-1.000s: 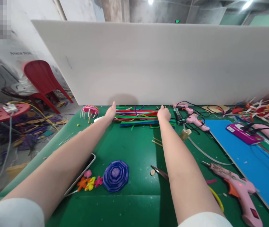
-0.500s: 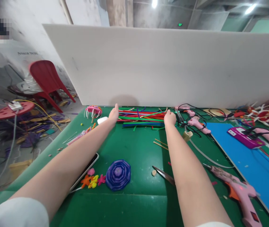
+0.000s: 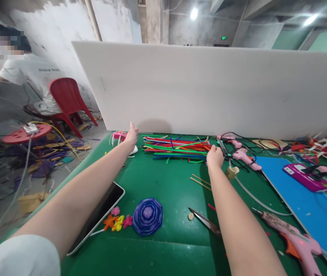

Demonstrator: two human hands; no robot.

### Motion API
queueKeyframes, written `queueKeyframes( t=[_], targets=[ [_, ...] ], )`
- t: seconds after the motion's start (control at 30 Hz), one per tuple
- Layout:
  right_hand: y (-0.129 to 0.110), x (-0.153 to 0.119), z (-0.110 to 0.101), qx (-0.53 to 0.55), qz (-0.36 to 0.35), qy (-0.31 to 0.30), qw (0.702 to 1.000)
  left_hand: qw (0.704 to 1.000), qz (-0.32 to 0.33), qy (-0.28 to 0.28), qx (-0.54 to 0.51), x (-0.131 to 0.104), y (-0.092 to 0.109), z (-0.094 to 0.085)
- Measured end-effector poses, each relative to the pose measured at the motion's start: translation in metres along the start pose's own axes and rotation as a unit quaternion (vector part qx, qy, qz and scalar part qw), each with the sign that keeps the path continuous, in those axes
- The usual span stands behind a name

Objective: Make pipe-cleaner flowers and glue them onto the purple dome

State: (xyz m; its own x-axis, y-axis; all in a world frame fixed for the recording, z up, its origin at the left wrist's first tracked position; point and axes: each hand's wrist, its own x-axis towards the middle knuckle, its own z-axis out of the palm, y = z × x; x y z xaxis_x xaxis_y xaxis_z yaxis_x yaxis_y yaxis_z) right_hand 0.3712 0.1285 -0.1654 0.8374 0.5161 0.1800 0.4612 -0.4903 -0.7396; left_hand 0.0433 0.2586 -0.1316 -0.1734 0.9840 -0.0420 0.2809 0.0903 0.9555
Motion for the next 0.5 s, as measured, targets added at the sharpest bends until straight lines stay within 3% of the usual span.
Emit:
queueKeyframes(
  t=[0.13,0.3,0.5],
  targets=[
    [0.001,0.000,0.000,0.007,0.009,0.016,1.000,0.999,-0.005,-0.027,0.046,-0.005,-0.005,0.020],
    [0.001,-0.001,-0.002,0.014,0.014,0.019,1.000,0.990,0.033,-0.060,0.119,-0.013,-0.006,0.038],
    [-0.009,-0.011,-0.007,0.027,-0.021,0.004,0.999,0.962,0.103,-0.061,0.247,-0.002,-0.007,0.038]
  ],
)
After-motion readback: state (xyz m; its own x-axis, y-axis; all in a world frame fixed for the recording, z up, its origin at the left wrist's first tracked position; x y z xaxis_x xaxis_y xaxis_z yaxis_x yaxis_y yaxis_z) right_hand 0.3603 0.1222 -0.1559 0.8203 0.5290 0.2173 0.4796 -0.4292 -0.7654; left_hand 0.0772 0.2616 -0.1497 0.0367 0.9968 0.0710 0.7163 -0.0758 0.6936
